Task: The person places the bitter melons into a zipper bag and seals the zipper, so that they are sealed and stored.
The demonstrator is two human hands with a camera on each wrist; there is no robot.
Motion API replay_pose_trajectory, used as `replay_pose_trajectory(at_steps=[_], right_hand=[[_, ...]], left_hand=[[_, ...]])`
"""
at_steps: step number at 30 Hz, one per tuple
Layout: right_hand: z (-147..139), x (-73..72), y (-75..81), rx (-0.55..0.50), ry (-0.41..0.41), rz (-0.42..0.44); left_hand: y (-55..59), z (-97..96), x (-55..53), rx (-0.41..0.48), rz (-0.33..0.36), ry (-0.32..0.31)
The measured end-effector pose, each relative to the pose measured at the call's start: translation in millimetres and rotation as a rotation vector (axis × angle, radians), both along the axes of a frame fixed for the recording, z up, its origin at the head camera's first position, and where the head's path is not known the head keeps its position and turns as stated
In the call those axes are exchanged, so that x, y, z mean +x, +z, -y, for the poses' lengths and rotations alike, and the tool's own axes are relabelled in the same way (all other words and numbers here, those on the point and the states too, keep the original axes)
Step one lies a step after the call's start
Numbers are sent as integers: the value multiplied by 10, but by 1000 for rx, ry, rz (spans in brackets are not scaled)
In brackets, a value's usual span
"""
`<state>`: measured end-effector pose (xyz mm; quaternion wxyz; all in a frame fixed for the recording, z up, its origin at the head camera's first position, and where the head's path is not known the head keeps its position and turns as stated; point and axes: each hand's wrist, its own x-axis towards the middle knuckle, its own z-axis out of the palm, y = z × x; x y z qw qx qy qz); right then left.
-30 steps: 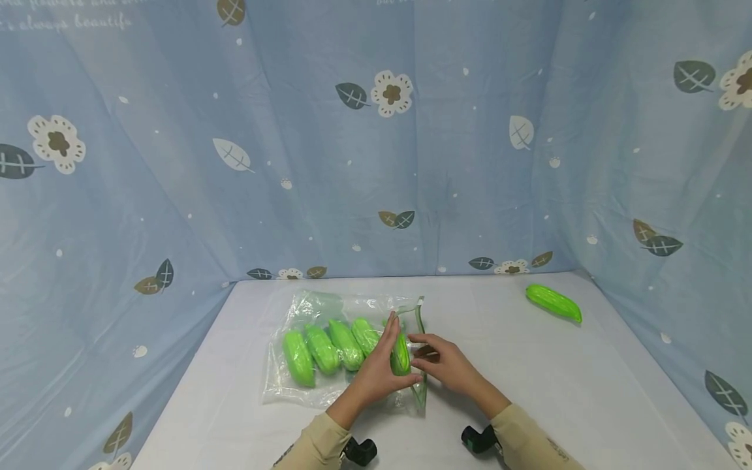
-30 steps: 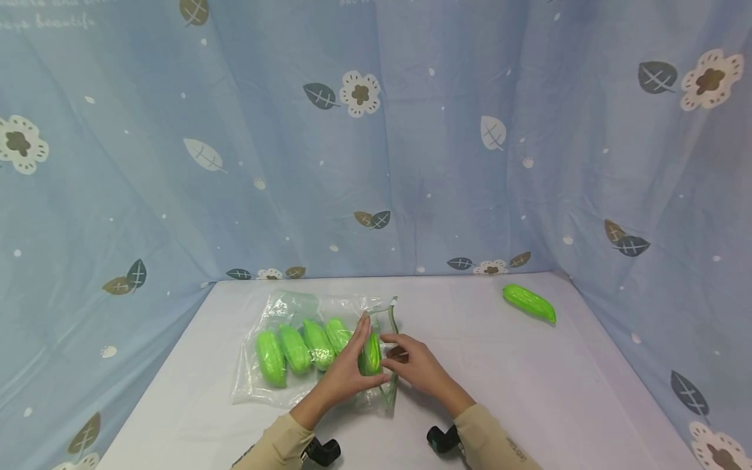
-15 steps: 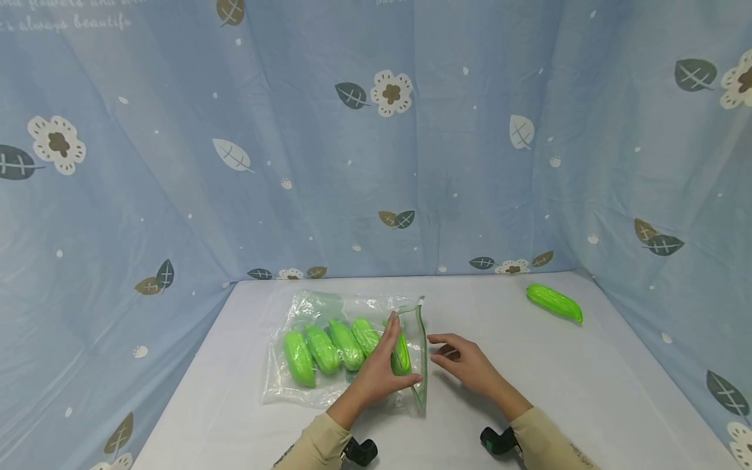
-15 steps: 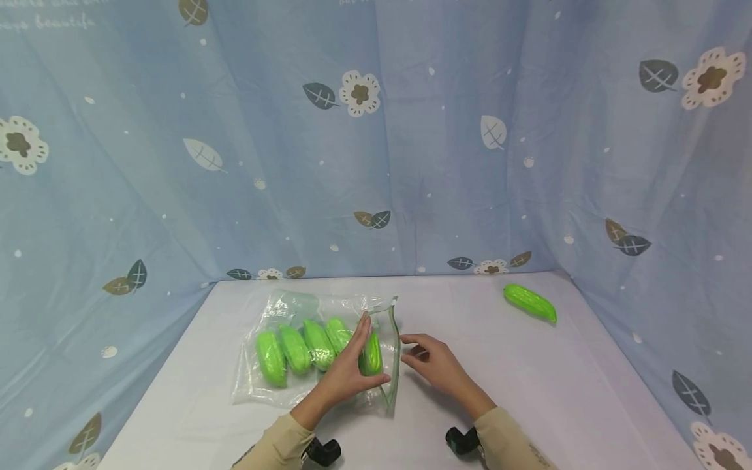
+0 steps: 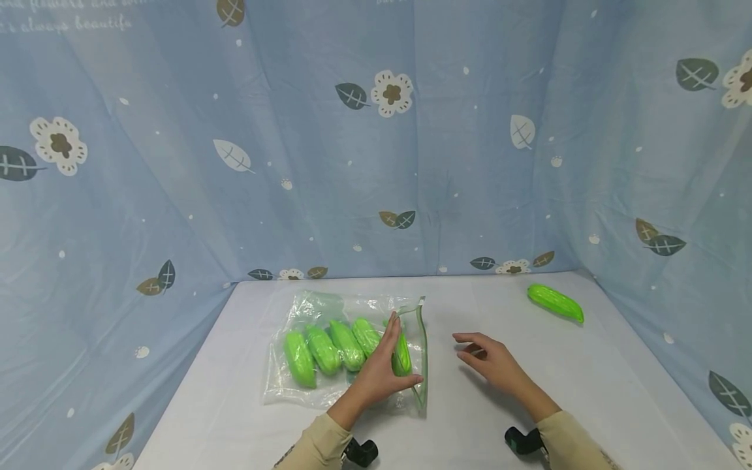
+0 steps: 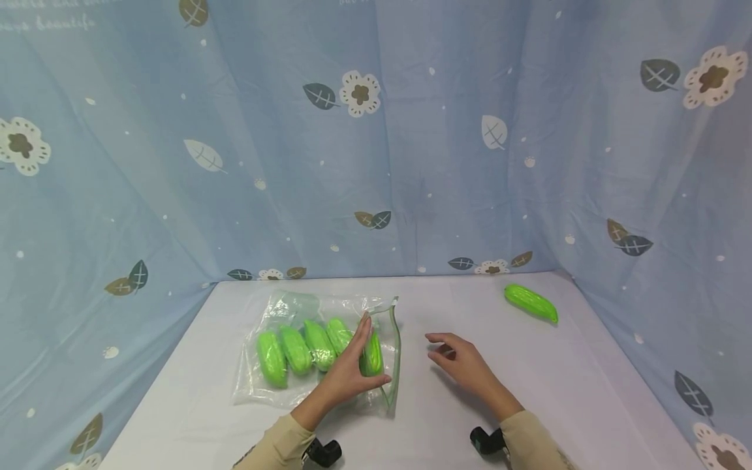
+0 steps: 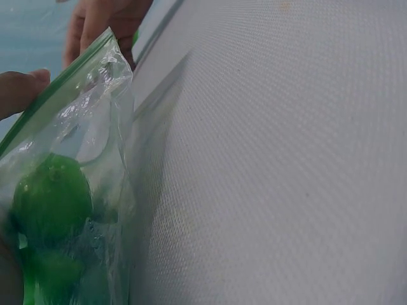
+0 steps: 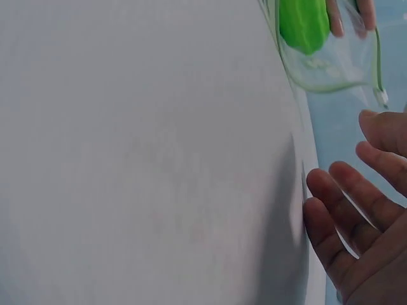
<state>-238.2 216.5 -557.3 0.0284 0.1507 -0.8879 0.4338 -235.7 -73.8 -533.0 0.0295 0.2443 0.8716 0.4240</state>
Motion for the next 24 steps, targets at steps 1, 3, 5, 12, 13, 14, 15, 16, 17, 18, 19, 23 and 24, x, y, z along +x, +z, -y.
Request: replay_pose_trajectory(at_steps=[1, 3, 5, 12, 13, 14, 15, 16, 17, 18, 19, 23, 24], right_hand=[[-30, 1, -1, -1, -5, 3], [-87, 1, 2, 4, -10, 5], [-142, 2, 9, 5, -20, 6], [-324, -3, 11, 44, -48, -23], [-349, -7, 9, 51, -52, -27], [-373, -10, 9, 55, -56, -30], [-396, -13, 9, 59, -60, -31], [-420, -16, 7, 63, -65, -33], [-443, -19, 6, 69, -71, -36], [-466, -23, 7, 71, -76, -36], [-492, -27, 9, 75, -82, -37], [-599, -52, 22, 81, -111, -35], [-628, -60, 27, 80, -119, -35]], left_hand=[[2, 0, 2, -1, -1, 1], [2, -2, 5, -4, -2, 0], [0, -3, 4, -4, -10, -3], [1, 2, 8, 6, -4, -5], [-1, 3, 8, 7, -5, -5], [-3, 4, 7, 6, -6, -5], [-6, 4, 7, 4, -8, -5], [-9, 4, 7, 2, -9, -5], [-12, 4, 7, 0, -10, -4], [-13, 4, 8, -1, -11, -4], [-12, 5, 9, -1, -10, -3], [-11, 3, 7, 0, -11, 0], [-11, 3, 6, 1, -11, 0]])
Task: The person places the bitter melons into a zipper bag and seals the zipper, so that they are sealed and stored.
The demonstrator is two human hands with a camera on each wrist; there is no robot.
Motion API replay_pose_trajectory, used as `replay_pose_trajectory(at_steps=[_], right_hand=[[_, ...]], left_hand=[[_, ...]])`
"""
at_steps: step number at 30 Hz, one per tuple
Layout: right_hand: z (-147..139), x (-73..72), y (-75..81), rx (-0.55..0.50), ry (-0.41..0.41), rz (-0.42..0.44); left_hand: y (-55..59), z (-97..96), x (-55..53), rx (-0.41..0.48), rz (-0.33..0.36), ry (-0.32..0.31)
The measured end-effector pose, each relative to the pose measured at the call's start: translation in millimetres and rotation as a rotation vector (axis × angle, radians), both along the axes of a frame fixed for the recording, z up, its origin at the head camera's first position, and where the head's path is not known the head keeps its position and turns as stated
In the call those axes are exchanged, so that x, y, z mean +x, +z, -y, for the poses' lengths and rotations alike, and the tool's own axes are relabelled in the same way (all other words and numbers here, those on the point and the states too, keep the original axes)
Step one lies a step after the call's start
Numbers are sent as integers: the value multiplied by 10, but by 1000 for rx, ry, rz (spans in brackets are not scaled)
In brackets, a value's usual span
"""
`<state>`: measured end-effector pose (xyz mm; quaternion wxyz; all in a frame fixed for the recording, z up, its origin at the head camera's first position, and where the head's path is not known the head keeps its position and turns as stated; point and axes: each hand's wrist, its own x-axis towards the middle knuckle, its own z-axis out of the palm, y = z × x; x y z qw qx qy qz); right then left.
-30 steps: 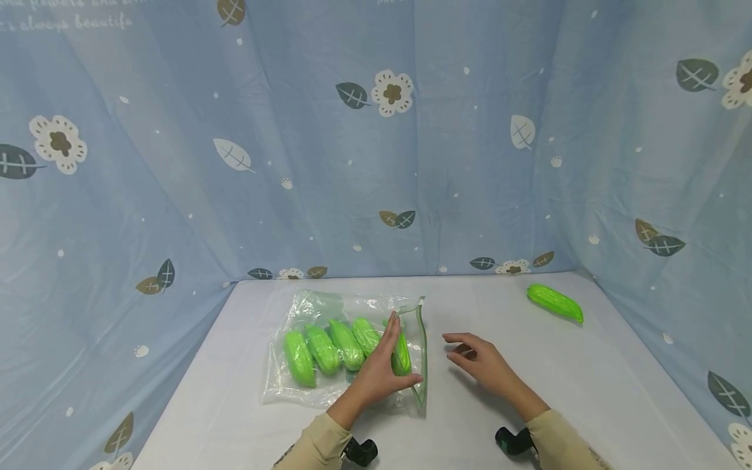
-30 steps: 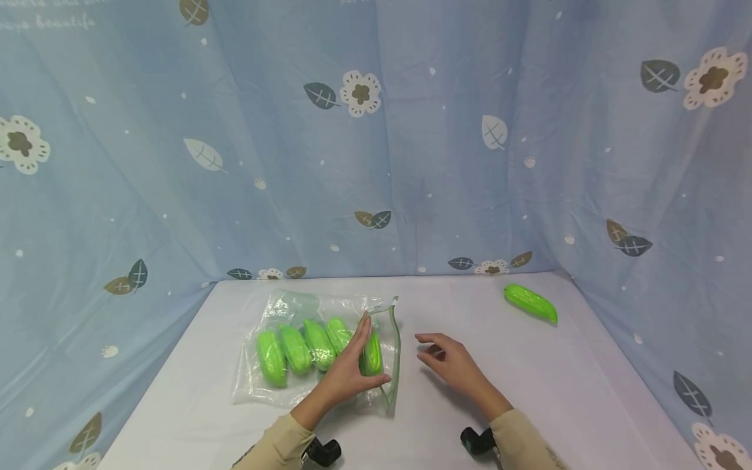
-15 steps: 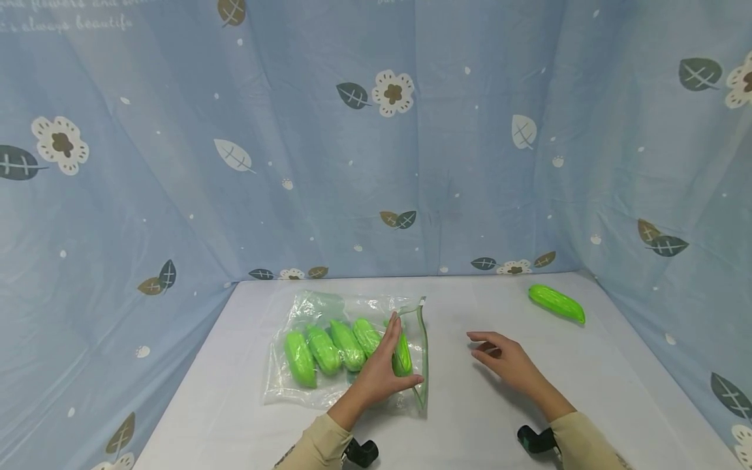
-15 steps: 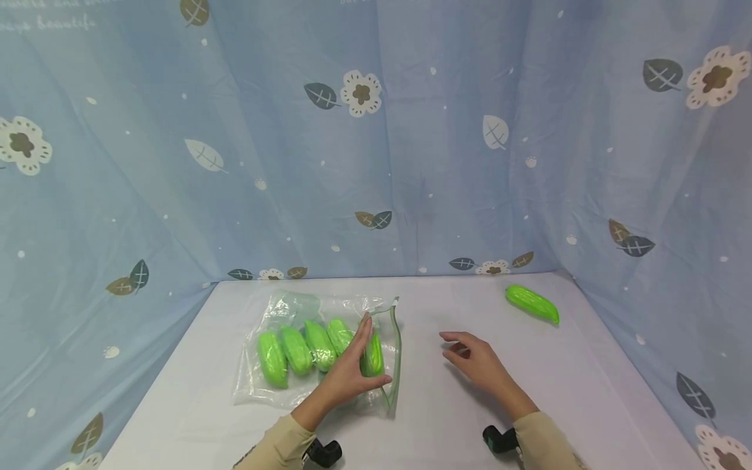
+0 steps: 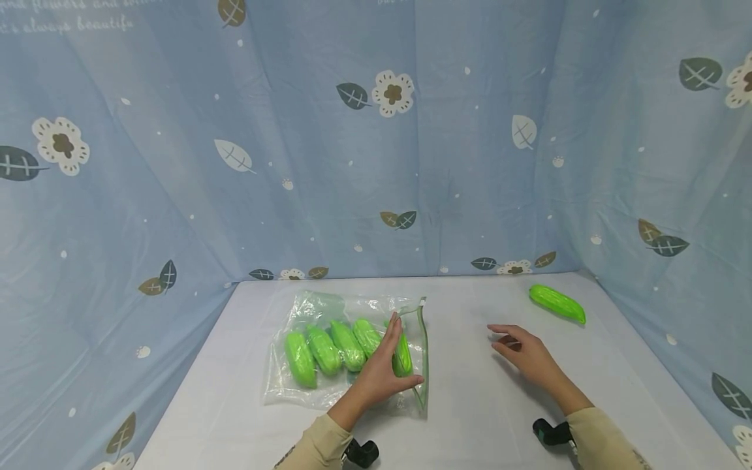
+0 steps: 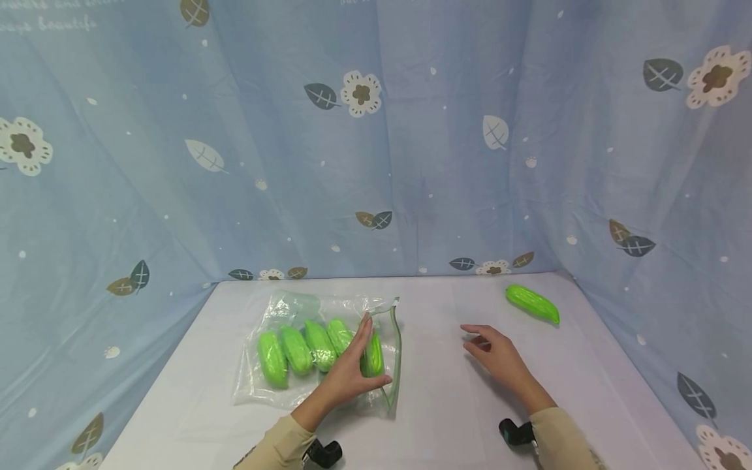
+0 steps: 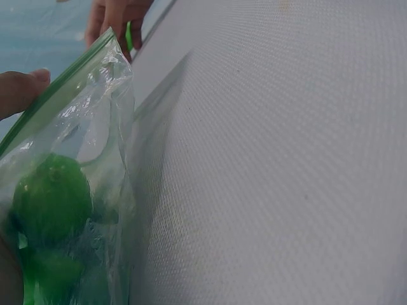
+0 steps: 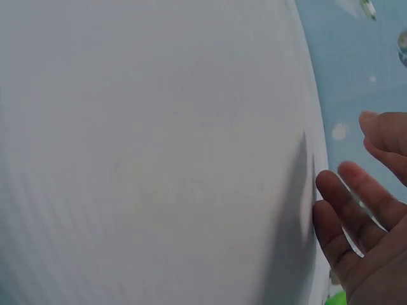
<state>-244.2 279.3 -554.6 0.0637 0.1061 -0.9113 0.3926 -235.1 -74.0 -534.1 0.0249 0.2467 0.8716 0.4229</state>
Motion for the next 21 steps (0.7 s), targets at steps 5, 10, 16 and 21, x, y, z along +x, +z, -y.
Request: replay_pose_trajectory(at_steps=[5, 10, 16, 21], right_hand=[[-146, -40, 3, 8, -45, -12], [-266, -72, -6, 23, -82, -14], [-365, -111, 10, 29, -123, 9], [-442, -159, 17, 45, -160, 42]], left_hand=[[-6, -1, 0, 2, 3, -2], [-8, 2, 1, -1, 6, -2], [-30, 1, -12, -4, -8, -4], [-43, -2, -16, 3, -12, -7]])
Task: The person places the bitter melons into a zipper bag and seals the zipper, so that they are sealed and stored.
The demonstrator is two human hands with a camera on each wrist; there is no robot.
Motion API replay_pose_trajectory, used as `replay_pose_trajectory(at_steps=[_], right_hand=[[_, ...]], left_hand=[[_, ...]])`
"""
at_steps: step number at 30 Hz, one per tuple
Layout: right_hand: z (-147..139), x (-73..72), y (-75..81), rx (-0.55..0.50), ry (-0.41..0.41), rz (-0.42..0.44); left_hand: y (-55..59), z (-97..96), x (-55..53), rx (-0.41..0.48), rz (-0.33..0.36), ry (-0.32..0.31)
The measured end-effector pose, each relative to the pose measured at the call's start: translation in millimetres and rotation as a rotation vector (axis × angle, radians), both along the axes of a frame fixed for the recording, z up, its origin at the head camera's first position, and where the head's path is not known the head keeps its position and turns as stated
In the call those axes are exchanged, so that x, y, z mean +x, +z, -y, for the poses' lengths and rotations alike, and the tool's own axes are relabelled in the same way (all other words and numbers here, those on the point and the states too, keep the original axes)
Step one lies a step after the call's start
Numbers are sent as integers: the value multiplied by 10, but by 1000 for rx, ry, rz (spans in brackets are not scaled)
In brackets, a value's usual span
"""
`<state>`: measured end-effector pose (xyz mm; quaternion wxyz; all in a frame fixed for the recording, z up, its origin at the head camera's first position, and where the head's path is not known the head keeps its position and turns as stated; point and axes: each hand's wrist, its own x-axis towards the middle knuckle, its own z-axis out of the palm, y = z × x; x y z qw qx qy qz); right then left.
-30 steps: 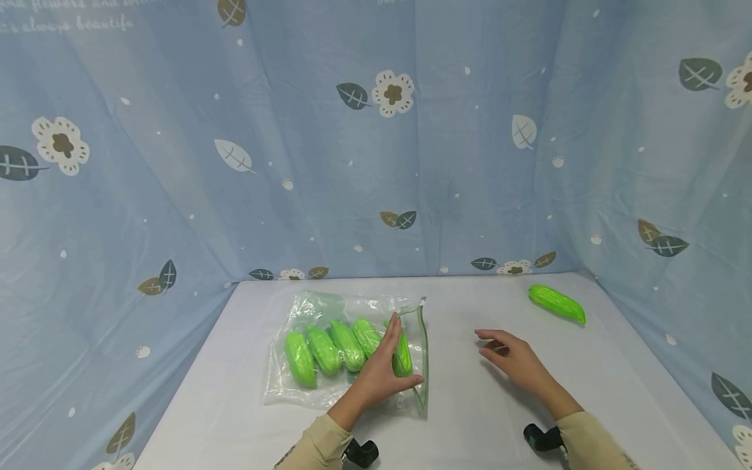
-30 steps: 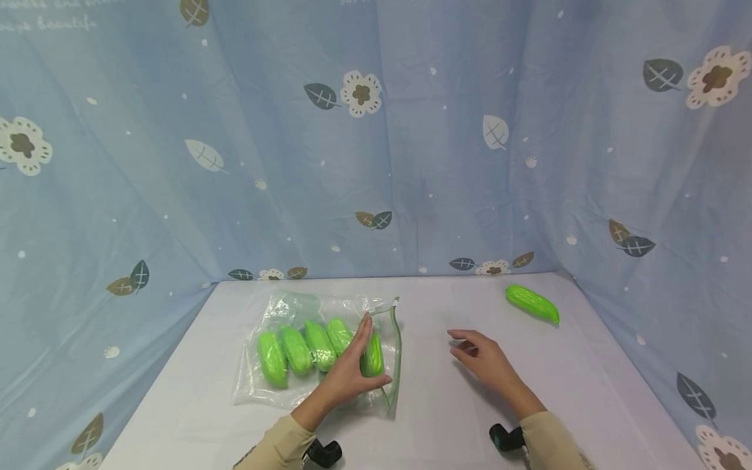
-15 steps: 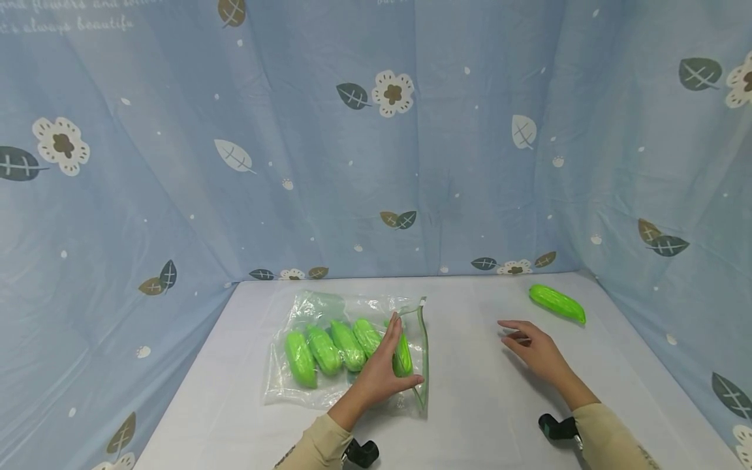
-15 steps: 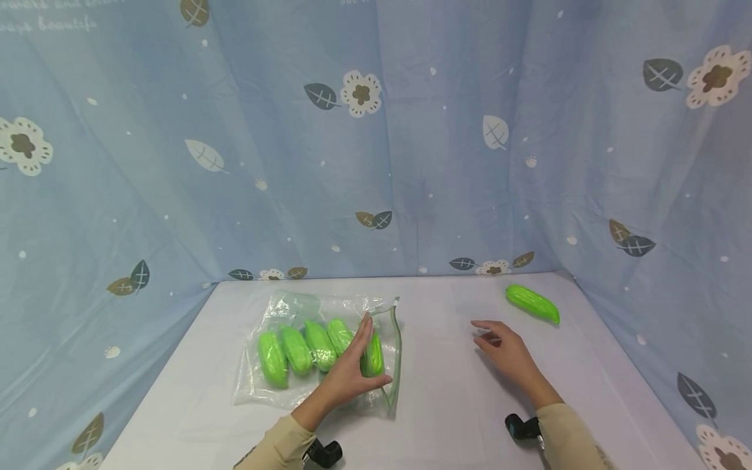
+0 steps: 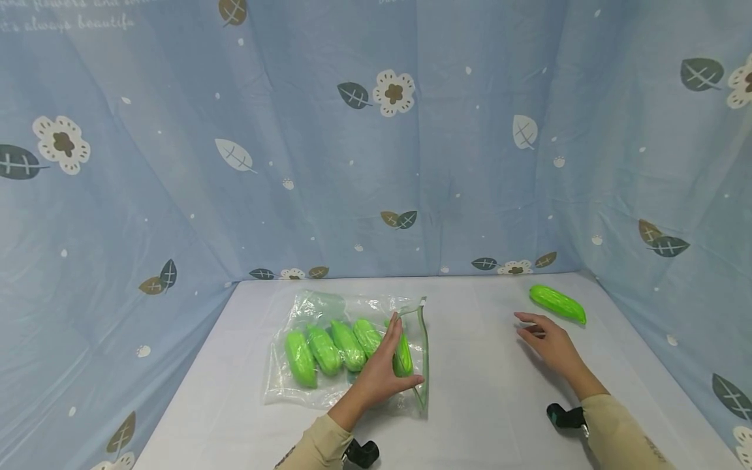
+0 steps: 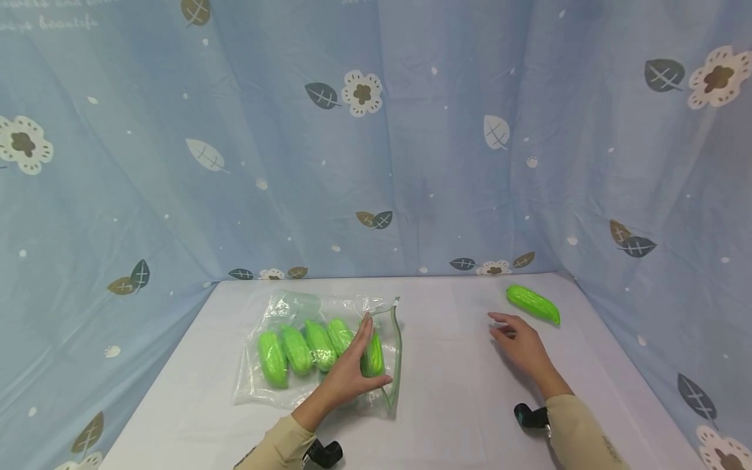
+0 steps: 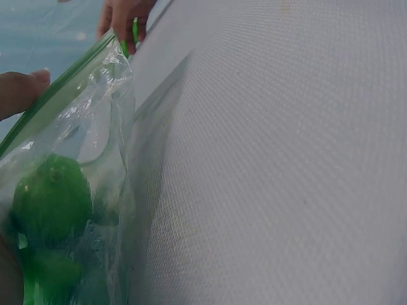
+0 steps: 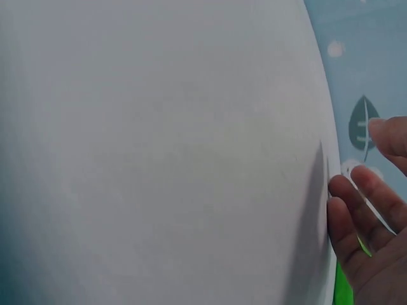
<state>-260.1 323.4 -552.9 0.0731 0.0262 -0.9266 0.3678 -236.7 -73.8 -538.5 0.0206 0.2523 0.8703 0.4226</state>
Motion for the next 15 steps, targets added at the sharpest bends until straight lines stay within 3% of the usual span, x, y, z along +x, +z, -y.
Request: replay_pose_trajectory(at_steps=[15], right_hand=[[-321, -133, 35, 33, -56, 32]], left_hand=[[11, 5, 2, -2, -1, 0]])
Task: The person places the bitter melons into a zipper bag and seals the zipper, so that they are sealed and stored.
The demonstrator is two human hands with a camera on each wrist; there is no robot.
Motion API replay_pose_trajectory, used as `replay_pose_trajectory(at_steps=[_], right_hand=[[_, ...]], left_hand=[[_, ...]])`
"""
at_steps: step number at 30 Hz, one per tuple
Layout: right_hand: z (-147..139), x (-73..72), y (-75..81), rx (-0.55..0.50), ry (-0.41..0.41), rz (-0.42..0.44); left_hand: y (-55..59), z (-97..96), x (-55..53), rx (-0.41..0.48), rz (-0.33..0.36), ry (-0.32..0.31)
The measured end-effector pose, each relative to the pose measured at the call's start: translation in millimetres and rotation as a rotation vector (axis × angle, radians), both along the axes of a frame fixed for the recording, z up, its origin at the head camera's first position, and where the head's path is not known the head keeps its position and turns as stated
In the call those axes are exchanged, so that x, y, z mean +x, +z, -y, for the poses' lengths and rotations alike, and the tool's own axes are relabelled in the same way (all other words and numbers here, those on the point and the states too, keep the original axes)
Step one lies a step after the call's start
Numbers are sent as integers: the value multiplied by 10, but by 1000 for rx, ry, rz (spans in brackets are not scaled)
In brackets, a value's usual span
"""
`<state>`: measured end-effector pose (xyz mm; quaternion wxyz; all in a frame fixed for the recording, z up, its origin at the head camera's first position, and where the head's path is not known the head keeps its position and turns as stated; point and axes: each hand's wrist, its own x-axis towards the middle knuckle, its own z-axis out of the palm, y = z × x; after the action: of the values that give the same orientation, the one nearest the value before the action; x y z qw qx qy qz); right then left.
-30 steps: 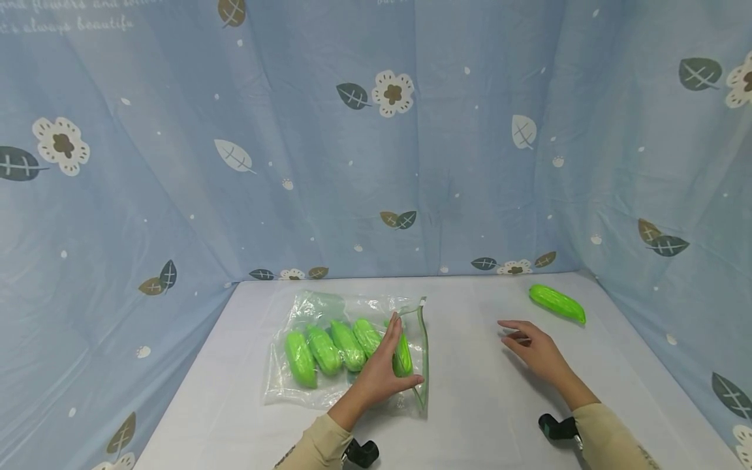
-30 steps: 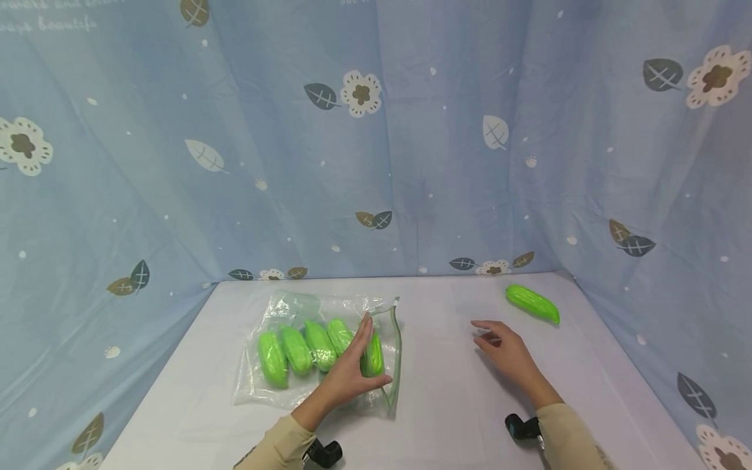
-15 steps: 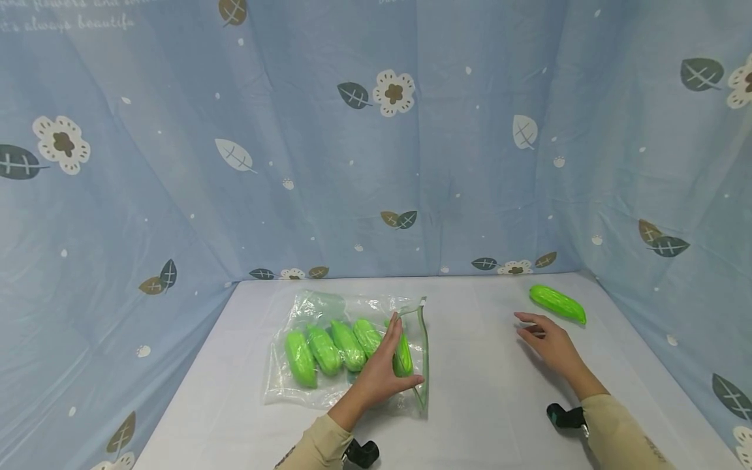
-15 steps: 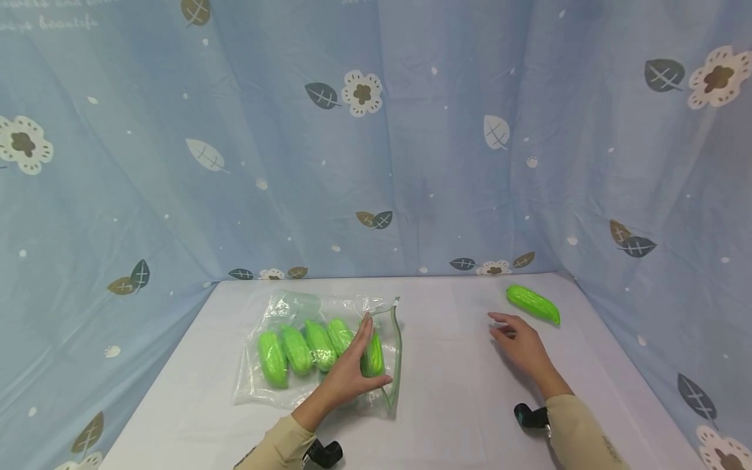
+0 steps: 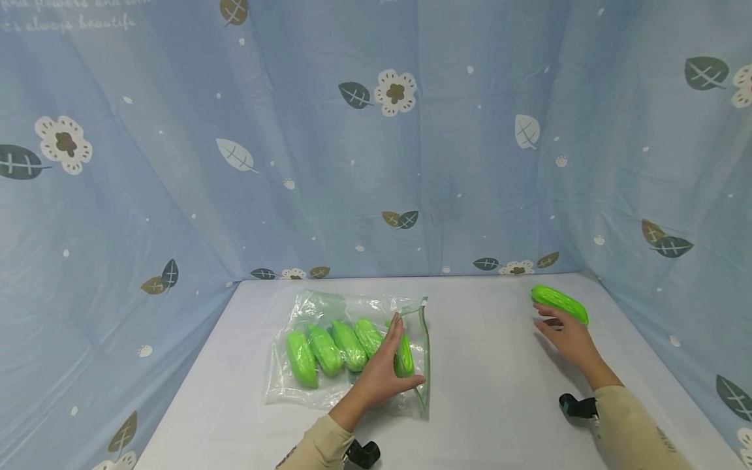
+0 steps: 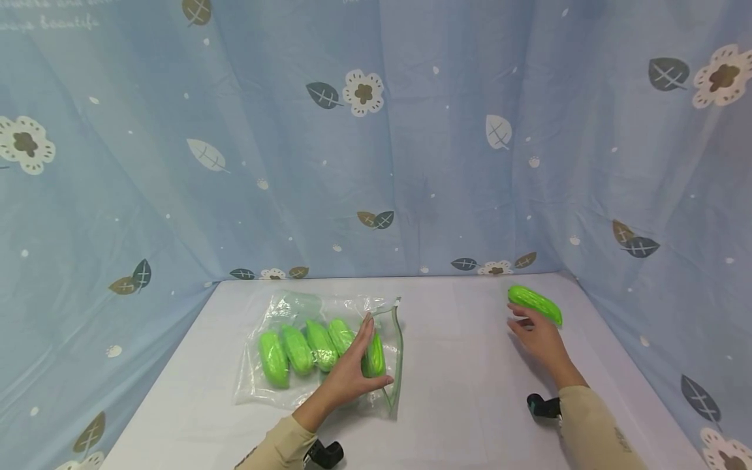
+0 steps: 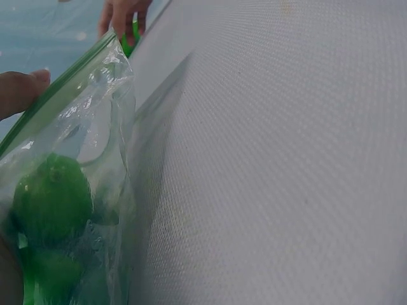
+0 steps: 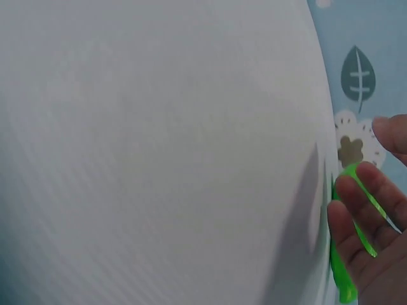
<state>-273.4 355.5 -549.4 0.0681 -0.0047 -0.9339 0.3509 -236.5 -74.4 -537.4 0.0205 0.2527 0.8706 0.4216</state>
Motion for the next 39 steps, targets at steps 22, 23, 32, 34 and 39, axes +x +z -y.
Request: replay_pose_trajectory(at_steps=[22, 23, 32, 34, 39], right_hand=[[-318, -91, 11, 78, -191, -194], [-324, -97, 10, 82, -198, -203], [-417, -185, -26, 84, -178, -221], [-429, -191, -30, 79, -158, -183], [-420, -197, -9, 84, -121, -155]], left_hand=[[8, -3, 11, -4, 11, -6], [10, -4, 12, -5, 13, -6], [12, -9, 8, -5, 7, -7], [8, -10, 4, -8, 3, -7], [5, -3, 2, -1, 2, -7]])
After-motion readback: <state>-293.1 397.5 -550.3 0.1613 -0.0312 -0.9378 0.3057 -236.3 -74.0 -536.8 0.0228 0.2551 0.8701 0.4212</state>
